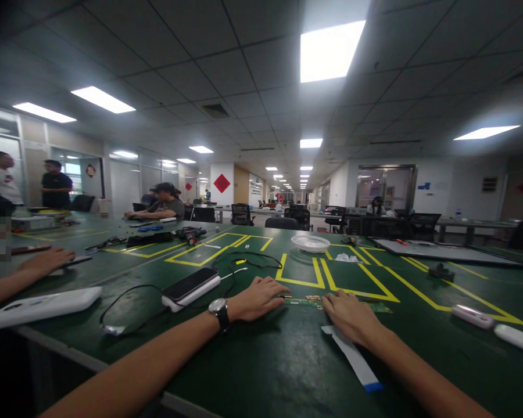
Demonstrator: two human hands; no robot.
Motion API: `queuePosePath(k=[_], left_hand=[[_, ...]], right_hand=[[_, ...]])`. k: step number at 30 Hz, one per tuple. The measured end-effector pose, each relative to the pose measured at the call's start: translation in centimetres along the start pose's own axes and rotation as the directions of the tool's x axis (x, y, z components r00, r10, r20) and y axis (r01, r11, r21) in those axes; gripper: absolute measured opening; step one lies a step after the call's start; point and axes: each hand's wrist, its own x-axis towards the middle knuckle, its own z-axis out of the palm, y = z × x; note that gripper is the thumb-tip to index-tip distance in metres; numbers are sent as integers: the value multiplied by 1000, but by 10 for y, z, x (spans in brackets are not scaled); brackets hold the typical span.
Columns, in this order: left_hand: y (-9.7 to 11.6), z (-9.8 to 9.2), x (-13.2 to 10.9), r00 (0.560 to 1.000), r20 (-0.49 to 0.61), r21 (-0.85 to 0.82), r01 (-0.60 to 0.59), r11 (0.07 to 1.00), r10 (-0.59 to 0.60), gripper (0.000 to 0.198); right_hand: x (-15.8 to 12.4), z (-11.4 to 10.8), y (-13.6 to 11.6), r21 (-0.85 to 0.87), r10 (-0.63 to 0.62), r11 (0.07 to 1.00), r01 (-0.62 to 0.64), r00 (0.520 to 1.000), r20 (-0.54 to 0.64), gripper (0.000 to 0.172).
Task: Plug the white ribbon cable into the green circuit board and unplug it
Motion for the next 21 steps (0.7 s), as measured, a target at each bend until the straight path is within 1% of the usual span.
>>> queuePosePath(k=[2,4,5,8,12,15,18,19,20,21], left_hand=[[0,-1,0,1000,-3,-5,2,1000,-2,41],[0,-1,1,1000,-3,-13,6,1000,-6,40],[0,-1,1,1000,-4,-17,9,1000,-9,40],[0,-1,2,1000,-16,-26,16,1000,-17,38],[-1,1,3,999,-25,-28,26,999,-26,38],[1,3,3,1000,10,-47,15,999,-14,42],[6,3,3,998,53,-87,-12,996,17,47],[8,4,3,997,67,-103,-19,994,26,49],[10,4,3,996,81,-118,-25,993,34,51],[12,4,3,994,97,-130,-29,991,41,53]], right_hand=[[3,2,5,-8,9,1000,-9,1000,-5,42],[5,4,6,-8,25,1000,-25,1000,-15,46],[6,5,6,10,12,1000,-12,1000,-22,48],[6,3,1,113,-89,989,93,995,-40,50],[4,-6,-10,287,-205,936,203,978,-23,47],[2,-12,-20,416,-314,862,291,949,-14,44],[3,-15,-30,467,-399,807,360,917,-18,39],[4,-16,-32,457,-400,810,368,916,-29,38],[5,-17,-33,429,-378,829,359,925,-45,37],[6,-19,-32,381,-330,864,329,942,-66,36]])
